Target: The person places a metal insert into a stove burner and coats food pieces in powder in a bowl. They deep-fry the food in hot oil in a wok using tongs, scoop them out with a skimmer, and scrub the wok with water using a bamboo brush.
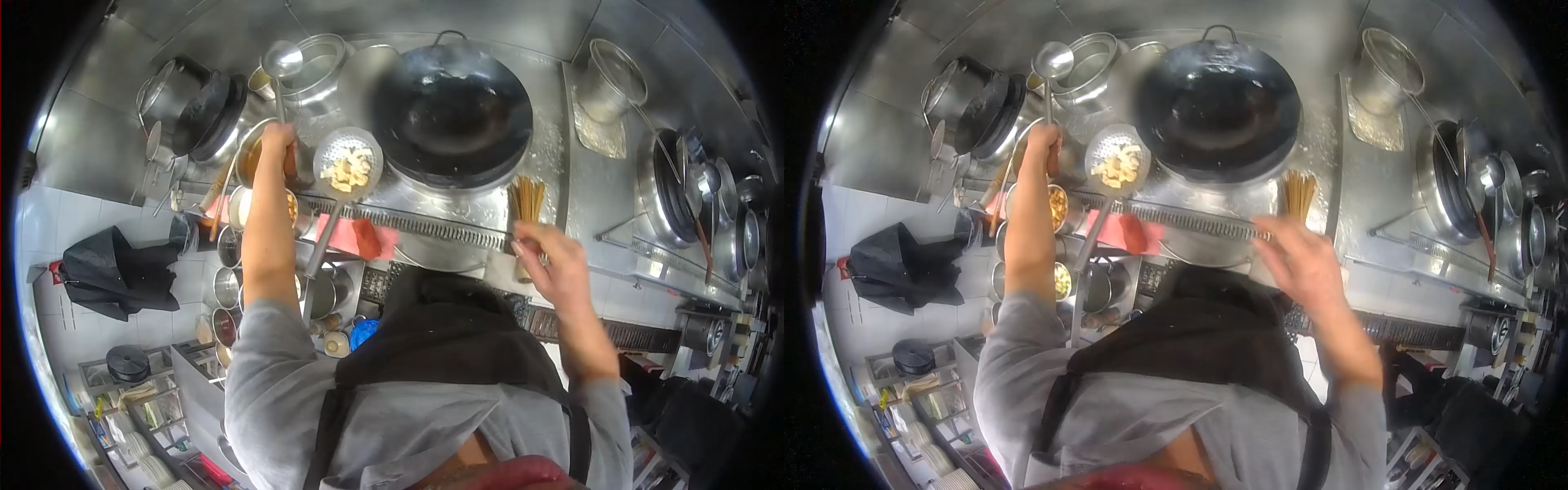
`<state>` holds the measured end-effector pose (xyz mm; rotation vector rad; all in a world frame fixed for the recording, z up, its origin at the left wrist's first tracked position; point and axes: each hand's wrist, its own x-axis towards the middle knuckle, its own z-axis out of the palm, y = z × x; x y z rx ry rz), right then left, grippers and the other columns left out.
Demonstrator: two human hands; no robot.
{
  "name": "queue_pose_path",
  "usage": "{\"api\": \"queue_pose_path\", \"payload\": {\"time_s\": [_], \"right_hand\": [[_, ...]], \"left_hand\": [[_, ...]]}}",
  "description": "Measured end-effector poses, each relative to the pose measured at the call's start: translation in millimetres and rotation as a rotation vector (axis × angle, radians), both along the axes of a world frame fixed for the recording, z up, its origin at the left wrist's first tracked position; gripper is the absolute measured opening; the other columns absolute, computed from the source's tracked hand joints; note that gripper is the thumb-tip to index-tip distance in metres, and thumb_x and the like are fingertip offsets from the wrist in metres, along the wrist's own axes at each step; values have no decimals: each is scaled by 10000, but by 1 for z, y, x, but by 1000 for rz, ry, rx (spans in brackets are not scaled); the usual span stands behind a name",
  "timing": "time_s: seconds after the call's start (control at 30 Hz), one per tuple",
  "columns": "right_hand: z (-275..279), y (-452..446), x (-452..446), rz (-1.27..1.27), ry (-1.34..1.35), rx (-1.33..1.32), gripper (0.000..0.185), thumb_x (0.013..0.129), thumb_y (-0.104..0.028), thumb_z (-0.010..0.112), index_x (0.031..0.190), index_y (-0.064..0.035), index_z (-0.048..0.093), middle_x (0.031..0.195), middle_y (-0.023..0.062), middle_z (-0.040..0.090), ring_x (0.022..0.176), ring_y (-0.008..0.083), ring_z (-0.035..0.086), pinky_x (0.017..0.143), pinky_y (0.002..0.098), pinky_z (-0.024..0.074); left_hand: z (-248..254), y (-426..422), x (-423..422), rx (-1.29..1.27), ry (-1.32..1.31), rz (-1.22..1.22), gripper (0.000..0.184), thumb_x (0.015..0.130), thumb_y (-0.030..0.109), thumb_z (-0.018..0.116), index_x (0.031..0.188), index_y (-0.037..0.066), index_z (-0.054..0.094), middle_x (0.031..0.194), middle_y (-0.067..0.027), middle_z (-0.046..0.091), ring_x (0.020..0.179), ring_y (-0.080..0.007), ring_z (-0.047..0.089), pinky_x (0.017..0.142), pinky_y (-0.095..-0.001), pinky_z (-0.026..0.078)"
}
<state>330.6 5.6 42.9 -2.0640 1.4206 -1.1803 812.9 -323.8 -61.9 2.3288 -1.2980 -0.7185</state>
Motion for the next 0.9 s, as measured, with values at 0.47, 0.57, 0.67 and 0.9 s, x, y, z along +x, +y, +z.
{"api": "queue_pose_path", "payload": {"time_s": [0.47,0.57,0.67,0.9], "right_hand": [[-279,392,-72,-797,337,1299,203,799,-158,594,702,20,582,674,179,617,438,249,578,434,374,463],[-277,393,-47,-1044,68,1073,186,740,-186,586,678,-14,621,670,179,622,594,306,612,549,395,482],[-343,397,-70,-990,293,1127,191,745,-193,567,720,-15,632,680,160,637,653,304,634,597,376,499],[-274,259,-74,-1123,-259,1065,178,788,-138,513,777,11,611,586,161,604,451,235,608,468,341,487]], "left_hand": [[-25,-193,-1,-28,1199,-236,142,667,-65,444,539,-5,457,523,-95,423,460,-205,451,426,-277,367],[-5,-214,-35,-128,1578,386,228,656,-154,365,533,38,354,511,-79,344,456,-197,428,413,-281,370],[27,-225,-51,-221,1421,263,243,689,-155,349,550,44,351,507,-81,364,445,-206,436,402,-275,377],[112,-229,-119,-98,1232,-114,101,802,-75,493,770,-101,401,671,-108,450,503,-172,493,430,-205,455]]}}
